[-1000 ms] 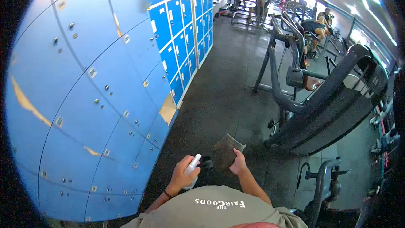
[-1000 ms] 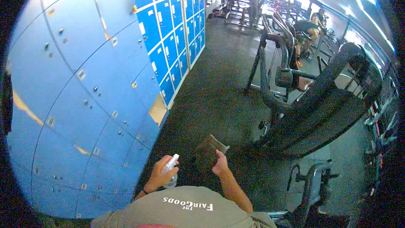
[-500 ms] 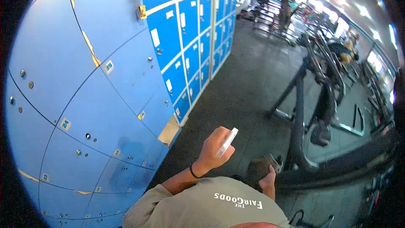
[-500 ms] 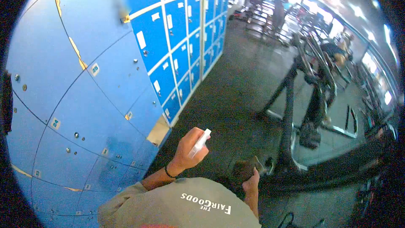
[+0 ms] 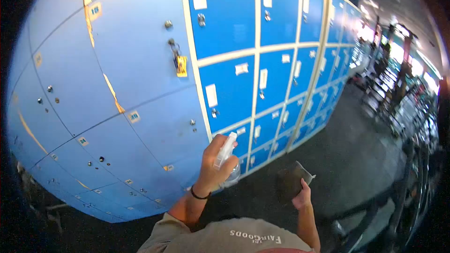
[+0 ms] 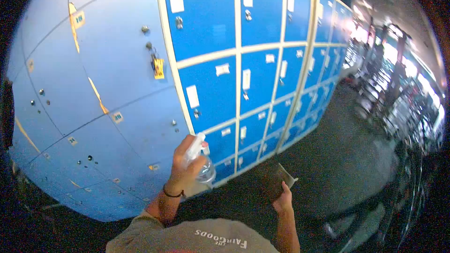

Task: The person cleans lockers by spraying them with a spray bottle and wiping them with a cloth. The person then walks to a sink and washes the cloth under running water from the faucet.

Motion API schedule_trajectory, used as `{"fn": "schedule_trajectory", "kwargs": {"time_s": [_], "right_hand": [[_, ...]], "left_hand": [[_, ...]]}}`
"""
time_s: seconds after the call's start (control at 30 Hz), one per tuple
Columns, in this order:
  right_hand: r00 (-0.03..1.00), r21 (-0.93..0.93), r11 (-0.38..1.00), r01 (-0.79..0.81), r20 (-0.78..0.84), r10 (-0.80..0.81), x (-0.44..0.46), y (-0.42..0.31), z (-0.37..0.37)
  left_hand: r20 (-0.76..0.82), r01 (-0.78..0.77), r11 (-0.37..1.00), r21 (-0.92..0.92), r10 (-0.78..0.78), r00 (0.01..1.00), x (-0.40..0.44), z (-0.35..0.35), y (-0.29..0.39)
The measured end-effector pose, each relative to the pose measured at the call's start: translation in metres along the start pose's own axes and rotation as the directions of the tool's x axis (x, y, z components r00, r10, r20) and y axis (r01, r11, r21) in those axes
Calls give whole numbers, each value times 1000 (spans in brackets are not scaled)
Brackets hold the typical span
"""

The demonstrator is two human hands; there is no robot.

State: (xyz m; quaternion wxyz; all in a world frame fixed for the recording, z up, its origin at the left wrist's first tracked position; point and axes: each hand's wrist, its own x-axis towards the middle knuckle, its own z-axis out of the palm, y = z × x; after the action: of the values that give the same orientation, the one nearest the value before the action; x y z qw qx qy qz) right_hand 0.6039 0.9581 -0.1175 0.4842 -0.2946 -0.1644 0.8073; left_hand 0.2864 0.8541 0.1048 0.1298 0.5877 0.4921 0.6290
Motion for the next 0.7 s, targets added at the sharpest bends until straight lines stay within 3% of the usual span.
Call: {"fn": "schedule_trajectory", "kwargs": {"time_s": [0.03,0.17,0.23,0.3,0.37,0.43,0.5,0.53,0.63,0.67,0.7], "right_hand": [[998,-28,999,-25,59,26,27,-18,6],[999,-171,985,-32,9,34,121,-49,17],[998,-143,989,-41,32,46,143,-52,28],[992,-66,996,-66,105,72,170,-53,45],[973,36,990,-139,190,130,187,-45,30],[984,-6,989,-148,95,148,202,-33,25],[947,-25,947,-319,27,320,228,-28,4],[915,-29,915,-402,-11,402,239,-30,-1],[887,-186,869,-458,-26,461,275,-51,-5],[882,-194,867,-460,17,472,287,-64,-2],[872,-201,861,-467,53,486,297,-77,1]], "left_hand": [[-23,-21,1000,12,21,1000,21,0,5],[139,-141,827,545,78,987,132,-19,18],[-27,-136,732,667,206,978,188,-17,34],[-293,62,756,652,175,940,251,-20,44],[-399,40,757,652,298,867,311,-27,60],[-544,141,726,673,357,759,372,-36,74],[-623,172,741,649,388,679,421,-41,78],[-612,150,756,637,379,694,433,-34,72],[-518,52,765,642,382,765,453,6,45],[-447,7,748,663,388,806,445,22,34],[-486,43,762,646,367,793,438,29,16]]}}
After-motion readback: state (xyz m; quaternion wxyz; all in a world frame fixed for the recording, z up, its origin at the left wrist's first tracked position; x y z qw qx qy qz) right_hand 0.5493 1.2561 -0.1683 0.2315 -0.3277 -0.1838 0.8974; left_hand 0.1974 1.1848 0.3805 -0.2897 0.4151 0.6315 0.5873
